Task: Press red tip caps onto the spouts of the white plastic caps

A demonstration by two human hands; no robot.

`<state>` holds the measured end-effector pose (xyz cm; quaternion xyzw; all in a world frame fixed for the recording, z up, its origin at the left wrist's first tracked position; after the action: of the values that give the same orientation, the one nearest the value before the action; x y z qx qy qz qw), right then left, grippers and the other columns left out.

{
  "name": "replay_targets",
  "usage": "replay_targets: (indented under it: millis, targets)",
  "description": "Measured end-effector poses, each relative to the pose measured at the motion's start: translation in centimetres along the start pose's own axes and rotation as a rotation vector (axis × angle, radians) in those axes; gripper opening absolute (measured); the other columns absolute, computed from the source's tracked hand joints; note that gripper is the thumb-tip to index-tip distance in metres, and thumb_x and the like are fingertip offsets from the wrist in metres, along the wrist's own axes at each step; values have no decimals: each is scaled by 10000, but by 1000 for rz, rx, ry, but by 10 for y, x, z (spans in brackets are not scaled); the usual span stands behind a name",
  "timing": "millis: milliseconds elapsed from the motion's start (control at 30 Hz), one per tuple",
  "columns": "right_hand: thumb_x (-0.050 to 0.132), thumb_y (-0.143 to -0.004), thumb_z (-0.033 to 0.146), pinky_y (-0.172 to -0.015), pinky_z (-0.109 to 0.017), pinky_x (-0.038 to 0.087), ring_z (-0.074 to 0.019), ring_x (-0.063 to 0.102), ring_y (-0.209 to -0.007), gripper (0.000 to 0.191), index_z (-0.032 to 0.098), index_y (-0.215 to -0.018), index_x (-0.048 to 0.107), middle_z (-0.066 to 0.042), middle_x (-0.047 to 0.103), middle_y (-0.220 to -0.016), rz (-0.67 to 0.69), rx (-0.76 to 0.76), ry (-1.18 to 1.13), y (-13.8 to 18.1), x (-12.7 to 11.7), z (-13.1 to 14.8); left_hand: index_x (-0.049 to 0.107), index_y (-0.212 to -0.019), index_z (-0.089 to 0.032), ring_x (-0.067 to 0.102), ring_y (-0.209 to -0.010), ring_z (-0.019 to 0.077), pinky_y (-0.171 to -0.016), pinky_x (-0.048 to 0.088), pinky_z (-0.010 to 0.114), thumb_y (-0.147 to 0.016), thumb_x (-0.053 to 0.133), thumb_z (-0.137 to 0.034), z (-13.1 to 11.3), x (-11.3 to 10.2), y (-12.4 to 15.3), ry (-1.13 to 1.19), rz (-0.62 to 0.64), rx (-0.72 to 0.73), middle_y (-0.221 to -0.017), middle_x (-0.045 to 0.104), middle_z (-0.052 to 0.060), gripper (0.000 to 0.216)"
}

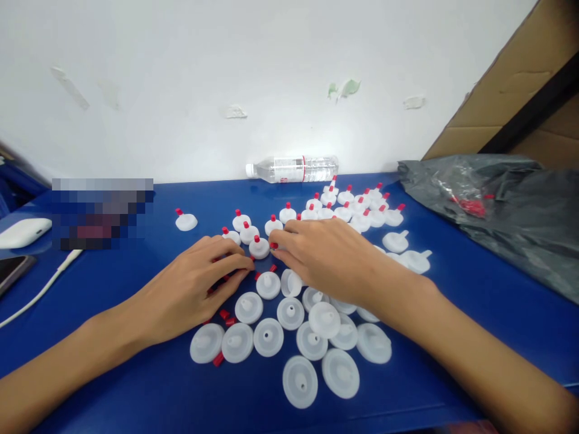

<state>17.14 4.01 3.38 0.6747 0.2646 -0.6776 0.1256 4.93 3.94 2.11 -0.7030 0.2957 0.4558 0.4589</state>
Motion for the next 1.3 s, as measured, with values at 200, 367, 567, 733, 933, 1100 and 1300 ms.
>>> replay_targets:
  millis: [200, 367, 567, 733, 933, 1100, 1300]
  targets:
    - [556, -1088, 233, -519, -317, 196, -152, 473, -608, 137, 198, -992, 649, -13, 672, -837, 6, 4, 3, 0, -1, 1, 682, -1188, -236, 662, -997, 197, -852, 522, 333, -1091, 538, -180, 1, 0, 1, 6, 2, -13, -1122, 706, 43, 182]
    - [560, -1087, 237, -520, -319, 193, -153, 465, -605, 133, 199, -994, 648, -10, 667, -835, -5, -2, 4, 1, -2, 1, 688, -1173, -236, 668, -994, 202, -854, 525, 336, -1090, 535, -179, 2, 0, 1, 10, 6, -21, -1116, 712, 48, 184]
    - [566, -1086, 239, -516, -315, 201, -150, 451, -596, 125, 199, -999, 647, -5, 661, -830, -12, -7, 6, 2, -2, 2, 685, -1170, -234, 674, -984, 208, -830, 530, 352, -1096, 526, -182, 1, 0, -1, 8, 3, -8, -1101, 714, 50, 183]
    - [559, -1086, 237, -513, -318, 202, -152, 449, -598, 132, 197, -991, 643, -7, 653, -821, -21, -15, 6, 2, -2, 2, 684, -1178, -235, 681, -991, 212, -834, 541, 361, -1099, 521, -193, 1, 0, 0, -1, 4, -9, -1110, 717, 56, 186]
    - [544, -1092, 248, -520, -319, 209, -150, 458, -603, 141, 198, -1001, 639, -11, 656, -838, -16, -18, 15, 2, 0, 1, 702, -1175, -245, 677, -972, 206, -817, 550, 344, -1095, 531, -204, 3, 1, 1, 3, 18, -28, -1119, 719, 48, 194]
    - [548, -1089, 243, -523, -319, 211, -147, 471, -612, 125, 196, -1025, 644, -15, 659, -850, -13, -20, 14, 2, 0, 1, 711, -1171, -241, 683, -981, 201, -838, 546, 335, -1087, 537, -197, 4, 0, 1, 3, 1, -29, -1118, 723, 51, 198]
    - [561, -1082, 241, -505, -317, 207, -147, 438, -587, 113, 199, -1010, 637, 3, 636, -822, -40, -30, 12, 3, -1, 3, 692, -1177, -247, 682, -980, 206, -833, 532, 346, -1092, 527, -195, 2, 1, 1, 3, 9, -17, -1120, 722, 50, 193]
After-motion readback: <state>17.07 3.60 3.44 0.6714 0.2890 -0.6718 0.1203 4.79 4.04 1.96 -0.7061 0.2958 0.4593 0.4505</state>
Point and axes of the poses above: each hand's wrist, its own y-axis away from the middle knuckle, its own x-axis out of the palm, z = x × y, the point moved 10 cm from there along -y, towards the middle knuckle
